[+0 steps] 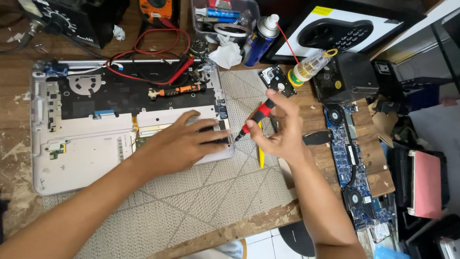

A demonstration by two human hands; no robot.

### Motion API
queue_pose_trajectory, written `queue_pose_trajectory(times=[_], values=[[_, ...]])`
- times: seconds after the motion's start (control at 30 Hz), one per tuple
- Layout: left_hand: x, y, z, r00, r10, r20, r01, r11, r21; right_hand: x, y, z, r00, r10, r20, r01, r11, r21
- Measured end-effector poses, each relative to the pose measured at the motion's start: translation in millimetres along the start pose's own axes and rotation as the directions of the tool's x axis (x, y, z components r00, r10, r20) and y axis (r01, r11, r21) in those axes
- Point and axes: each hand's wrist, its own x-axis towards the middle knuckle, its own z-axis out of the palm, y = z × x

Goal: Finalizing the assembly of a laptop by securing internal components with a precision screwdriver.

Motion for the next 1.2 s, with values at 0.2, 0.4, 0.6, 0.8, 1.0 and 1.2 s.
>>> queue_pose_trajectory(times=[0.2,0.4,0.6,0.8,1.0,1.2], values=[[2,8,3,0.992,0.007,0.129,-0.009,1.000,0.014,-7,1,-2,0.999,0.031,-0.011,-0.031,0.999,-0.042],[4,12,0,0.983,0.008,0.183,-0.005,1.000,-0.020,13,-22,0,1.000,0.022,0.005,-0.022,0.999,-0.035],[10,14,8,0.969,0.014,0.246,-0.018,1.000,0.016,14,-23,1,1.000,0.011,0.008,-0.011,1.000,0.007],[11,12,2,0.976,-0.065,0.209,0.103,0.979,-0.174,16,-26,4,0.999,0.026,0.023,-0.026,0.999,0.022],[8,26,-28,0.986,-0.159,0.054,0.168,0.934,-0.316,1,-10,12,1.000,-0.002,-0.014,0.003,0.998,0.056],[9,29,-31,0.979,-0.205,0.020,0.198,0.909,-0.368,5,-16,15,0.999,-0.037,-0.017,0.039,0.994,0.102]])
